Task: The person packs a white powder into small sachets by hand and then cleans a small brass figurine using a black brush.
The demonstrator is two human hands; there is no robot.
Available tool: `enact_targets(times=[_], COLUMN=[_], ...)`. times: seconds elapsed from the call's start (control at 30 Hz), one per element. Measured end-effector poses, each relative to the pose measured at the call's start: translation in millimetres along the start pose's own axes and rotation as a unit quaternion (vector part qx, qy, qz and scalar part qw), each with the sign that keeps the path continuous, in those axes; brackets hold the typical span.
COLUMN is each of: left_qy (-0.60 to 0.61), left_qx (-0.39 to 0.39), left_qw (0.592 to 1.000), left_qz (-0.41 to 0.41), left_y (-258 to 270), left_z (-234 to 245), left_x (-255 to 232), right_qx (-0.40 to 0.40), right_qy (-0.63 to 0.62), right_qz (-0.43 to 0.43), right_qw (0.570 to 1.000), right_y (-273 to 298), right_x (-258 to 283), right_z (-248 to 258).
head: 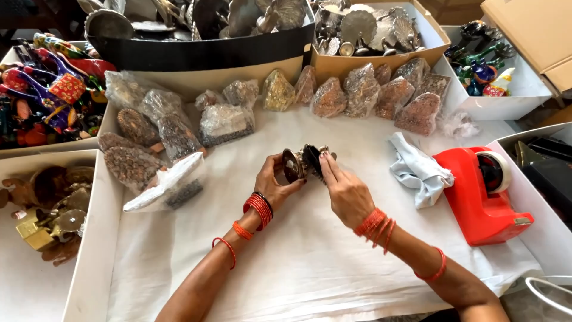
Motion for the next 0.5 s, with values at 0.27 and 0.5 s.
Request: enact_targets(times=[0.27,0.5], left_qy=[0.002,-0.001], left_qx=[0.003,-0.010], left_qw=[1.000,1.000], left_qz=[-0.015,-0.006], left_y=[2,1], left_z=[-2,-2], left_x=[-2,0], right_qx=[0.152,0.021], right_qy=[0.014,-0.019], right_qz=[-0.077,-0.038], right_qw=[0.985,0.999], right_y=[-87,-34], right_x=[-6,-6], right_z=[-34,-13])
Point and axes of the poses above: each hand's wrist, its own y-axis away from the middle knuckle, its own z-axis out of the back of the hand, x = y × z, the point moved 4 cm from there along -y, towards the middle knuckle, and after that the axes turned 2 degrees about -z, right-handed, at the moved point
